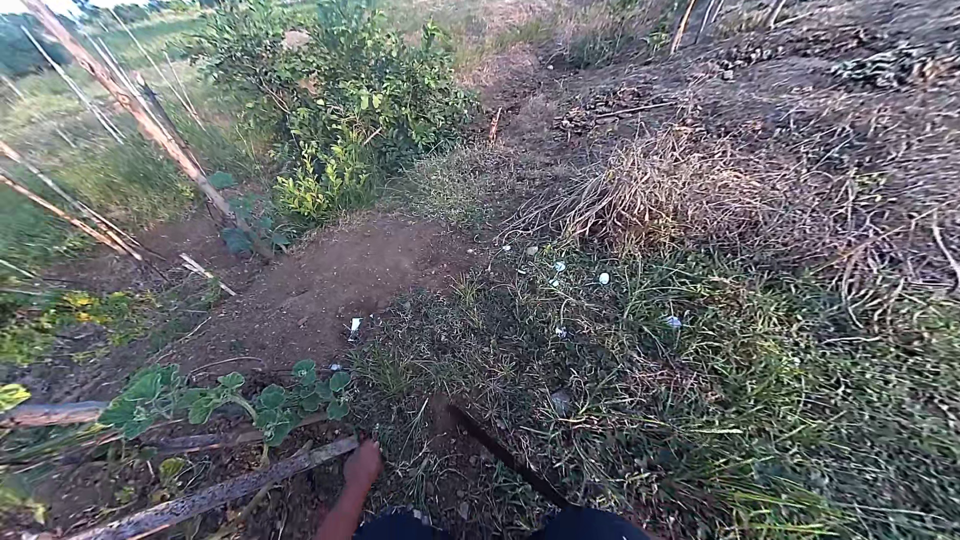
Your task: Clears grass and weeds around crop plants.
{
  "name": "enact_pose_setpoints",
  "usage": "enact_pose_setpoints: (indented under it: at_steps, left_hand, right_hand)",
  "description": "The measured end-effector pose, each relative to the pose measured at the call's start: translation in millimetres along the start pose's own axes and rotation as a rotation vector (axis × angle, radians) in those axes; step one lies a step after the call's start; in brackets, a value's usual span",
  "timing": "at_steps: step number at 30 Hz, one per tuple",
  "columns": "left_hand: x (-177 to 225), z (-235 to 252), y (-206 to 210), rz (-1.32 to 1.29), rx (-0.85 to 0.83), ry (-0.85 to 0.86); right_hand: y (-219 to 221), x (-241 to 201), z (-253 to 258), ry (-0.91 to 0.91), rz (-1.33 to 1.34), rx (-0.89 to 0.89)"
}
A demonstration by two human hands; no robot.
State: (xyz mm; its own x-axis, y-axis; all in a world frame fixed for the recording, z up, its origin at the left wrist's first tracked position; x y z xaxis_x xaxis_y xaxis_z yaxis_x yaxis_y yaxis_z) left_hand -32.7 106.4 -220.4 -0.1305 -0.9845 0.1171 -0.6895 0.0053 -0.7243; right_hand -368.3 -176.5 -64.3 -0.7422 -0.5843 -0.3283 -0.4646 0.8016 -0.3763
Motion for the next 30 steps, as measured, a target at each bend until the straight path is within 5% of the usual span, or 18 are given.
enact_pose_setpoints:
  at_steps: [7,15,18,21,23,27,30]
  left_hand:
    - [6.4,-28.0,-24.6,0.032,-0.018,0.018]
    - [2.3,-32.7,-20.9,-0.036,-0.009,0.038]
    - [2.1,-32.1,-22.2,-0.022,-0.014,0.035]
    - [2.6,-33.7,-24.4,0.003,-0.021,0.038]
    - [1.0,-32.4,-21.9,0.01,-0.028,0.038]
    - [-4.8,-27.4,-9.1,-0.031,-0.032,0.034]
    - [-5.4,-25.8,-6.2,-0.075,-0.034,0.029]
  right_hand:
    - [-31.2,33.0,41.4,-0.169,0.096,0.234]
    - [-55.6,-77.2,48.8,-0.518,0.607,0.396]
    - [-18.5,-72.7,90.5,-0.416,0.336,0.311]
    - [15.1,-56.6,108.7,-0.108,-0.058,-0.006]
    - [17.8,-53.1,108.7,-0.069,-0.114,-0.085]
    - [-13.9,-57.7,94.1,-0.128,0.041,-0.063]
    - [-33.2,-71.9,73.9,-0.228,0.442,0.022]
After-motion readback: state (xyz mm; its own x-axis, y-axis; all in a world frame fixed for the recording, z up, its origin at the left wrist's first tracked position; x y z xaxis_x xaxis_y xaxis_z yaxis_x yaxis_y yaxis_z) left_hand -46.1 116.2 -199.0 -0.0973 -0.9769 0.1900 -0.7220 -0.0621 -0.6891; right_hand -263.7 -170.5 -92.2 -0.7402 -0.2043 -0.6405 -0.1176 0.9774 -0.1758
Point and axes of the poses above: each hand's wrist, its own z-axis towards the middle knuckle, its own y-axis out of the palm, x = y × z, the point moved 5 cm from there along z, towards the middle knuckle, and after that the axes turned 1 degree about z, right-handed, at the moved point
